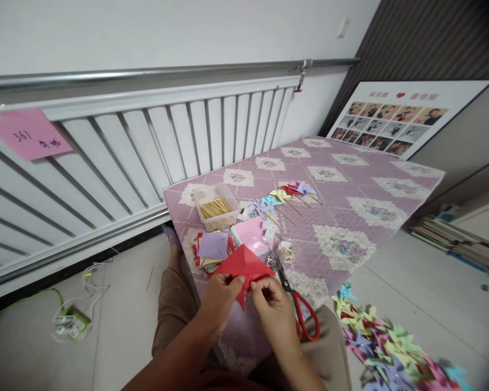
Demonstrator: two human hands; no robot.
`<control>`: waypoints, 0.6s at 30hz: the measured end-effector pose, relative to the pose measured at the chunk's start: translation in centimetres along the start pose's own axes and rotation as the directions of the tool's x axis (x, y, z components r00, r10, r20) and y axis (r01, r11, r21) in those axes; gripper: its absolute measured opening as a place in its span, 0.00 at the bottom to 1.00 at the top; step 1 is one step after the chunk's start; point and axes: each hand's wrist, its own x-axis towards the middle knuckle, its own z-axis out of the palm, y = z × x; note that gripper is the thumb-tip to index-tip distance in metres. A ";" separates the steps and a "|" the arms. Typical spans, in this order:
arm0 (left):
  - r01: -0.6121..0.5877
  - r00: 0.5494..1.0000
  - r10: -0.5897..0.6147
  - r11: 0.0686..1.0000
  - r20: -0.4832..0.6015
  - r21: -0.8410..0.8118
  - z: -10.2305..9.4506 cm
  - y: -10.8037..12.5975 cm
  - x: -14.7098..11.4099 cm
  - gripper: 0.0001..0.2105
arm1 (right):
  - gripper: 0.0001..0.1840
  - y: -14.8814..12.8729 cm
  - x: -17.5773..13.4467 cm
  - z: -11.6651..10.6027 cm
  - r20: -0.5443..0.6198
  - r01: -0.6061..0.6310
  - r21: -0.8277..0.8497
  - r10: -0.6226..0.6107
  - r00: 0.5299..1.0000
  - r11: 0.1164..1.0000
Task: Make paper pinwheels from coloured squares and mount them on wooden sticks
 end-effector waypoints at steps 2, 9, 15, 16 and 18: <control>-0.009 1.000 0.009 1.000 0.007 0.018 -0.1 -0.2 0.1 0.07 | 0.12 -0.1 -0.1 0.1 0.011 -0.010 0.009 0.010 1.000 1.000; 0.066 0.998 -0.068 0.992 0.015 0.108 -0.8 0.0 0.4 0.09 | 0.12 0.7 -0.5 -1.0 -0.120 -0.094 0.166 0.115 0.986 0.982; 0.025 0.981 -0.098 0.919 0.165 0.394 -1.8 1.8 0.5 0.09 | 0.21 0.1 1.6 -3.3 0.182 -0.343 0.373 0.294 0.938 0.862; 0.002 0.976 -0.097 0.899 0.196 0.437 -1.9 2.2 0.5 0.10 | 0.20 -0.2 1.9 -3.5 0.297 -0.414 0.374 0.316 0.901 0.830; -0.040 0.968 -0.097 0.852 0.232 0.522 -2.0 2.9 0.5 0.11 | 0.18 -0.7 2.0 -3.5 0.448 -0.506 0.360 0.331 0.831 0.784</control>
